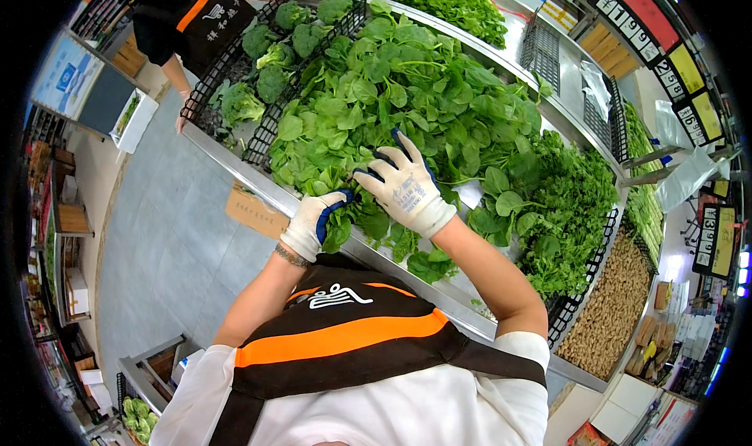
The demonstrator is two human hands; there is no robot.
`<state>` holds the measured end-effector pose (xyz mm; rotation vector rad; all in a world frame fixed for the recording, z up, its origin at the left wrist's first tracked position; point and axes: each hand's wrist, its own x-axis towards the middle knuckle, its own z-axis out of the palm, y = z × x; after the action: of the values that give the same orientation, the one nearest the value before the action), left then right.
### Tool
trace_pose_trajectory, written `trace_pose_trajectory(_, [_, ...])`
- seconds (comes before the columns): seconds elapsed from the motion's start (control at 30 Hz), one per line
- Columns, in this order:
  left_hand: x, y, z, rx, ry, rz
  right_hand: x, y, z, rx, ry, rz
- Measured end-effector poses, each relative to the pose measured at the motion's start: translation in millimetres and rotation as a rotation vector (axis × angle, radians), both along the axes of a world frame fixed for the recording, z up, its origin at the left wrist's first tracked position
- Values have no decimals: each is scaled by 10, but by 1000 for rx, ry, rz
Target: The person uses blue shears to trim the stems of spinach bunches in a supermarket produce display. They repeatedly pick up bunches, cut the ends, and place the trimmed spinach back into the bin.
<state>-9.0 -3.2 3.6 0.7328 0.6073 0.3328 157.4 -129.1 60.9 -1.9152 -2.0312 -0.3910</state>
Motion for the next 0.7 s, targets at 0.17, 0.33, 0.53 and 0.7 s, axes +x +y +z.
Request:
trace_pose_trajectory(0.17, [31,30,-134,7,-21,-3,34,8,72,-124,46,27])
trace_pose_trajectory(0.33, [56,-12,-168,183,33,-18,22,10,5,-177,108,39])
trace_pose_trajectory(0.53, [110,-86,-161,97,76,57,-202,-2,-245,-44,212,-172])
trace_pose_trajectory(0.7, [117,-108,-201,98,47,-36,-410,15,-605,157,745,-513])
